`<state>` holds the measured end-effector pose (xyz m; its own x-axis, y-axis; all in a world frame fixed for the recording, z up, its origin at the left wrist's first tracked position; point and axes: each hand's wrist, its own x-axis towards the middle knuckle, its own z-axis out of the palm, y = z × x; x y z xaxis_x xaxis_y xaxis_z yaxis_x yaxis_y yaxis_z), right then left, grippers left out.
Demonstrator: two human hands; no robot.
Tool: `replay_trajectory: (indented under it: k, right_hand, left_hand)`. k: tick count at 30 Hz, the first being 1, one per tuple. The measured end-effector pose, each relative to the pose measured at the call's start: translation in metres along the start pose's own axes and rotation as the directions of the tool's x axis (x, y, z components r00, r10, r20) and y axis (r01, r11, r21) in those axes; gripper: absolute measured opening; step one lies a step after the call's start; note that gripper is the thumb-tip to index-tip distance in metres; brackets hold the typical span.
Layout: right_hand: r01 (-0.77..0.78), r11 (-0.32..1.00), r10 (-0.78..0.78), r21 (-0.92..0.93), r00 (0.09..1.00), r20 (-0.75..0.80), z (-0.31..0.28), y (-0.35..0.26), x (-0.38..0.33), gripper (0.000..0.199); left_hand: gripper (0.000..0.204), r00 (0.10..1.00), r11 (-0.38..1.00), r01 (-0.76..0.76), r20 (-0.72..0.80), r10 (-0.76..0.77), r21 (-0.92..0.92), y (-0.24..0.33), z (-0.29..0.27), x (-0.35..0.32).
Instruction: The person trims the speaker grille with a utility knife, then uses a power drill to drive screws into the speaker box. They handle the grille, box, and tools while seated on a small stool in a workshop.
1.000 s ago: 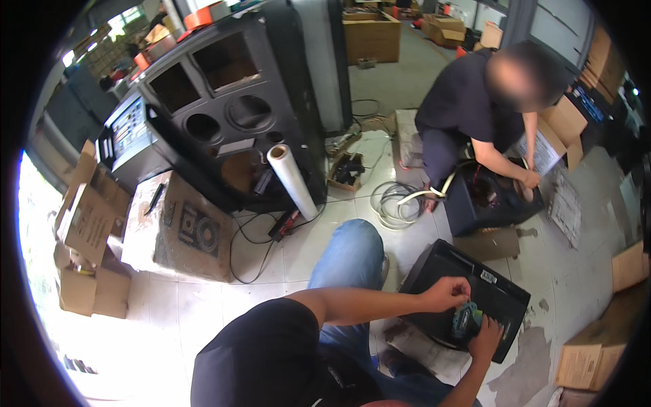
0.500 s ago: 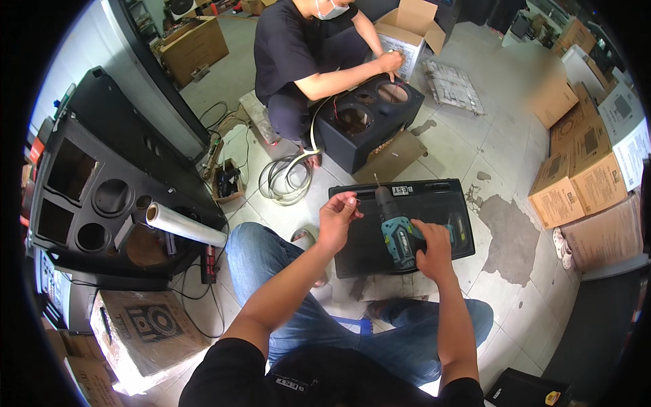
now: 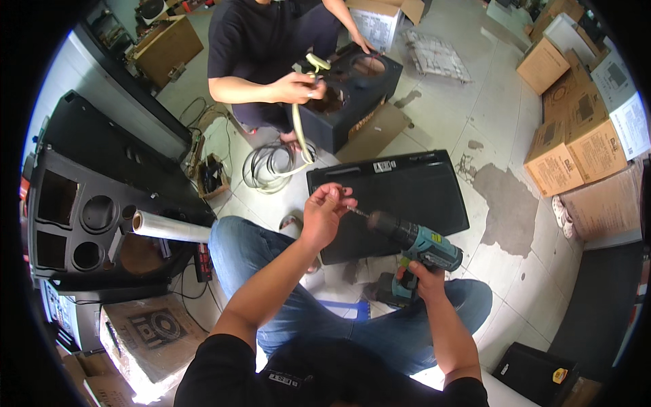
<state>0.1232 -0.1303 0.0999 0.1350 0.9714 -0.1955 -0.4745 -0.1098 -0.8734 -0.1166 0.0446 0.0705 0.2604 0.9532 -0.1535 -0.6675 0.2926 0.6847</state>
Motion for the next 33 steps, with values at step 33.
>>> replay_trajectory:
  k: [33]
  right_hand:
    - [0.518,0.349,-0.408,-0.781,0.834,0.371,0.024,0.018,0.0,0.058]
  left_hand:
    - [0.049,0.948,0.963,0.17,0.301,-0.102,-0.209,0.017,0.012,-0.002]
